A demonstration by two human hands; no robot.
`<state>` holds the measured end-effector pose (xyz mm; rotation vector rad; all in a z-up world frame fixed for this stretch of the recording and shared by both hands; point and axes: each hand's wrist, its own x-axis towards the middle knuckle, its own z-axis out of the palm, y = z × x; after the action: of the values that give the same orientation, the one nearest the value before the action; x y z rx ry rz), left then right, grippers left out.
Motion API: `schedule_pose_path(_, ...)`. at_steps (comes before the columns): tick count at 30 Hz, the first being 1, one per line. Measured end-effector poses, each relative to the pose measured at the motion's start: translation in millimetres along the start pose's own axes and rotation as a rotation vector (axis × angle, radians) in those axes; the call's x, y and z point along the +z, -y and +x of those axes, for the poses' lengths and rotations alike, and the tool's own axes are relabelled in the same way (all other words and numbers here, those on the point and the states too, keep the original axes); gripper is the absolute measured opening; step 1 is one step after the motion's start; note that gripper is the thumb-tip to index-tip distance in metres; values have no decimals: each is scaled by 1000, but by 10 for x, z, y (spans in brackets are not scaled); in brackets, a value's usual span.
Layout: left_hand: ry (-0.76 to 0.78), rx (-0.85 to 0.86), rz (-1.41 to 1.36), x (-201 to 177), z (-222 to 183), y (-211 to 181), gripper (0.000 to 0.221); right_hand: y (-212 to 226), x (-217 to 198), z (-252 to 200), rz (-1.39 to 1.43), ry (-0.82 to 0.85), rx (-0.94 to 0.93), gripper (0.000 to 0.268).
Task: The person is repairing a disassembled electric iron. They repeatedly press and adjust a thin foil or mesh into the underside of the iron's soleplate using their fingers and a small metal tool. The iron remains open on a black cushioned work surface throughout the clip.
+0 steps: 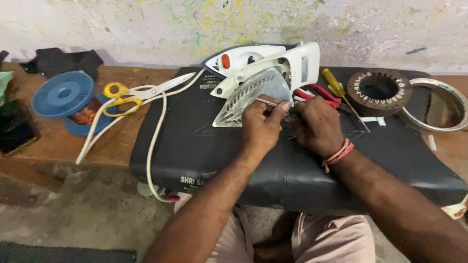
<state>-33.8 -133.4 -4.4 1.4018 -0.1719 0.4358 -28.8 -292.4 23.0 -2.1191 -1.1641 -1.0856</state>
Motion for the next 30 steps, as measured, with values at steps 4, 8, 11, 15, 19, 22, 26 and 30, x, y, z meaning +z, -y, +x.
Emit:
schedule_pose_path(4,126,-126,-113,-241,154,-19,12,-56,-23,-7,-29,-6,81,42)
schedule_pose_path(8,139,-271,-319,-645,285,-21,11,-170,51,-97,70,4,285,53)
schedule_pose_path(11,214,-337,-215,-821,338,11,9,-284,8,-152,414,-82,468,46)
schedule_pose_path(15,274,-387,-226,-947,425,62,9,-329,-59,25,1320,-281,666,28)
schedule_pose_path(19,297,-318,-314,-888,533,100,11,-234,-12,321,1486,2,663,30)
schedule_pose_path(22,348,-211,-160,-878,600,25,15,-216,131,533,1202,112,679,25)
schedule_pose_path(26,226,145,498,-1146,654,-176,25,-354,337,683,996,175,634,13)
schedule_pose_path(30,180,352,690,-1316,560,-222,20,-440,475,632,1084,96,410,7)
